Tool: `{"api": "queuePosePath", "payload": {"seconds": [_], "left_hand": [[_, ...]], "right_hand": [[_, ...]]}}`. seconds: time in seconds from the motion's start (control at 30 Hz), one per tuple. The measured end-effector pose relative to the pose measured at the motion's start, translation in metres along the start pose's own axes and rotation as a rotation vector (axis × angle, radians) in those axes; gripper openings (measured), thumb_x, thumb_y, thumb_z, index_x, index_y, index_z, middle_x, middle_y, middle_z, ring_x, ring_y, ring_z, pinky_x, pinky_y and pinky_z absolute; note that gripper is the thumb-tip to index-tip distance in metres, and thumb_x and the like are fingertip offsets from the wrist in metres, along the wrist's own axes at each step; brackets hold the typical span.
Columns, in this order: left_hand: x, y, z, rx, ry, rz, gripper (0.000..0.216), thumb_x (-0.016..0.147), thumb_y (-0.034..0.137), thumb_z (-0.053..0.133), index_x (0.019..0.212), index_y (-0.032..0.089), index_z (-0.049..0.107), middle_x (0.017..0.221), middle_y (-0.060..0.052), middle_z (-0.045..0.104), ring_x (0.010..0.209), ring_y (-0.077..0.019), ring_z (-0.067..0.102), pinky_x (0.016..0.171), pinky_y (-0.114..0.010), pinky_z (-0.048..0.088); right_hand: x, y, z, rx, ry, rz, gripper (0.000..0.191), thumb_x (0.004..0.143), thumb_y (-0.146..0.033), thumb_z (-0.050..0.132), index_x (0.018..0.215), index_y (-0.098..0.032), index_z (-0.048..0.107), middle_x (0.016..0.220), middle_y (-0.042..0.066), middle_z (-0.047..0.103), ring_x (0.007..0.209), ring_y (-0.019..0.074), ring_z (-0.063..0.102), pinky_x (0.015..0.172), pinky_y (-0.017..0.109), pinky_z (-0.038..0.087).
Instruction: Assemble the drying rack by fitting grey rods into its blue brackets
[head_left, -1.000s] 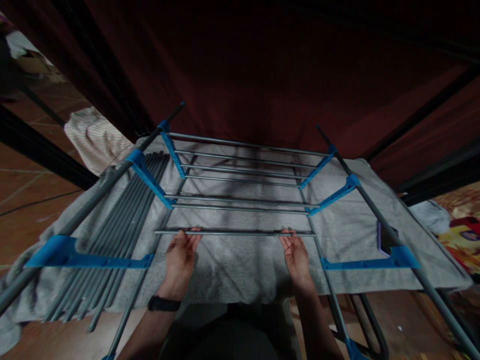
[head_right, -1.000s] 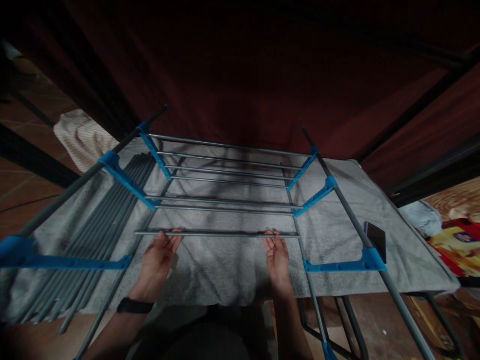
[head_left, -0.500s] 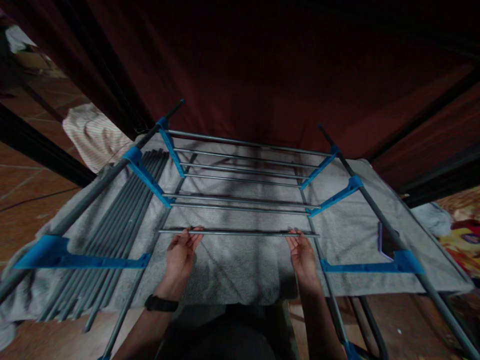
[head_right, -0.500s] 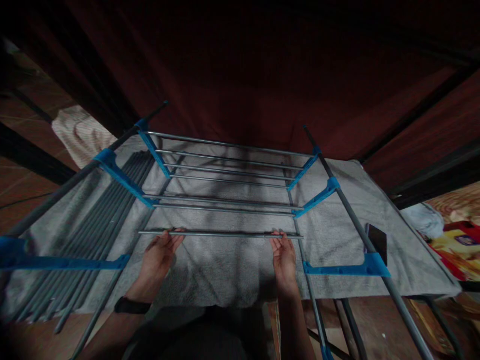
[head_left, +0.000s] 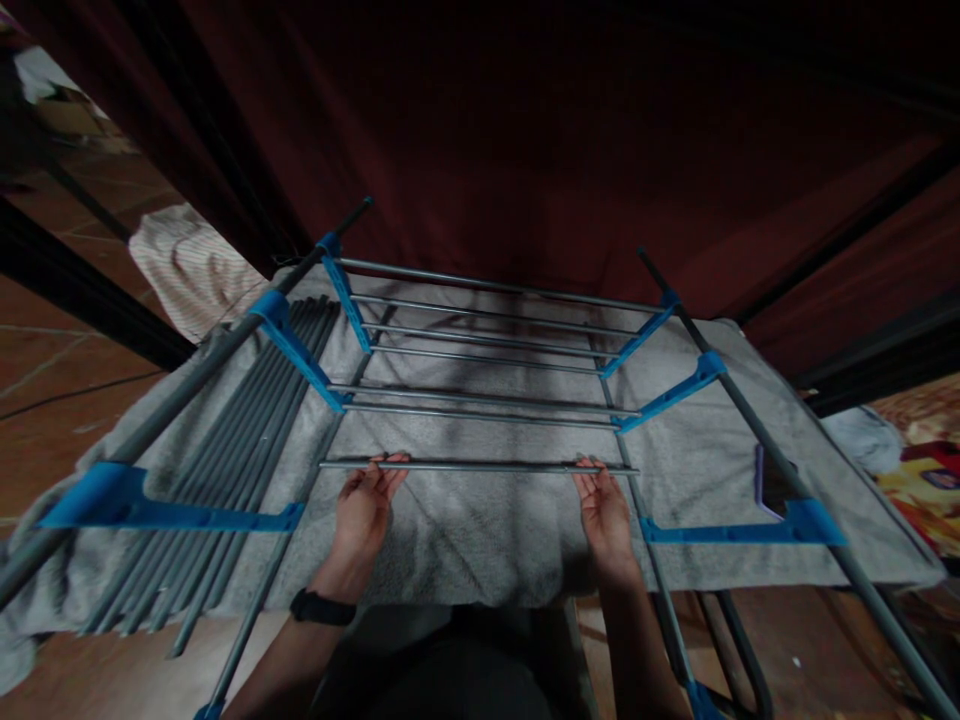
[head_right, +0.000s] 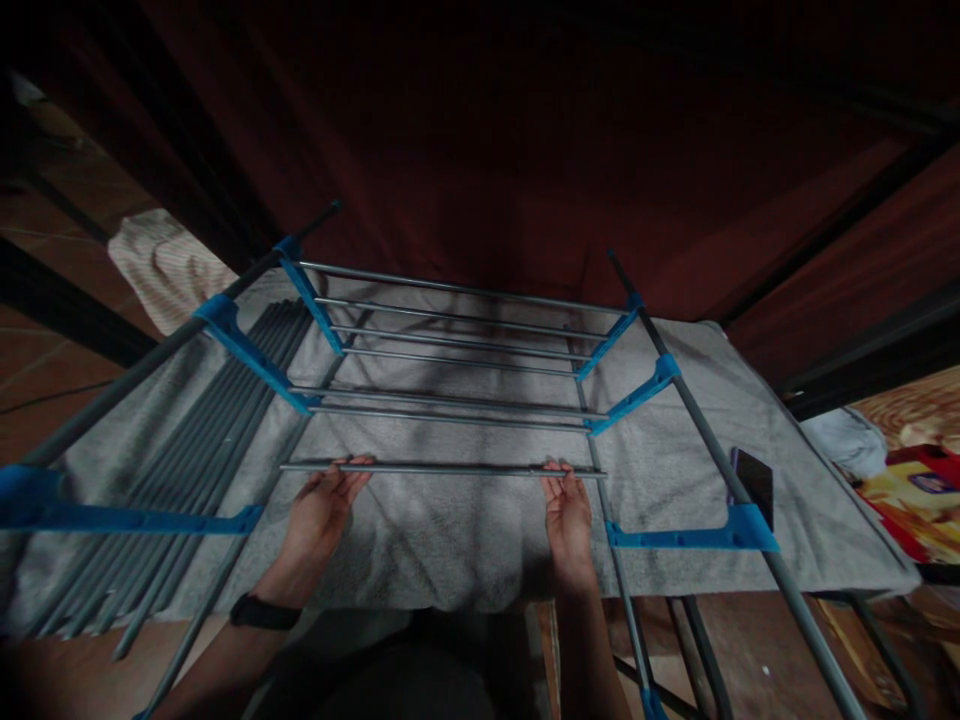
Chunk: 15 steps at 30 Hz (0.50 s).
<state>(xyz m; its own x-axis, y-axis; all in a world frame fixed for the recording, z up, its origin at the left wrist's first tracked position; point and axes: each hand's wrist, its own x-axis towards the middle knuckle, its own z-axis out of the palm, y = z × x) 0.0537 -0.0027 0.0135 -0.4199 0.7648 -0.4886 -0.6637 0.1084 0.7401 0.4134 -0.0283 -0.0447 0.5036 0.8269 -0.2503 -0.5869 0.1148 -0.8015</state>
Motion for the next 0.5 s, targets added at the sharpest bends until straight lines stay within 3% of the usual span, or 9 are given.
{"api": "queuePosePath", "payload": {"seconds": [0.5], "left_hand": [[0.0044,-0.0021,-0.0098,-0.059,-0.068,-0.005,0.017,0.091,0.012,0.058,0.075,0.014,0.063,0.084,-0.009,0.076,0.090,-0.0216,0.076,0.092,-0.040,0.060]], "right_hand": [[-0.0028,-0.0006,0.0051,0.020,0.031,-0.002,0.012,0.081,-0.028,0.076,0.091,-0.024,0.070,0.101,0.003,0.076,0.103,0.0172,0.071,0.107,0.040,0.052]]}}
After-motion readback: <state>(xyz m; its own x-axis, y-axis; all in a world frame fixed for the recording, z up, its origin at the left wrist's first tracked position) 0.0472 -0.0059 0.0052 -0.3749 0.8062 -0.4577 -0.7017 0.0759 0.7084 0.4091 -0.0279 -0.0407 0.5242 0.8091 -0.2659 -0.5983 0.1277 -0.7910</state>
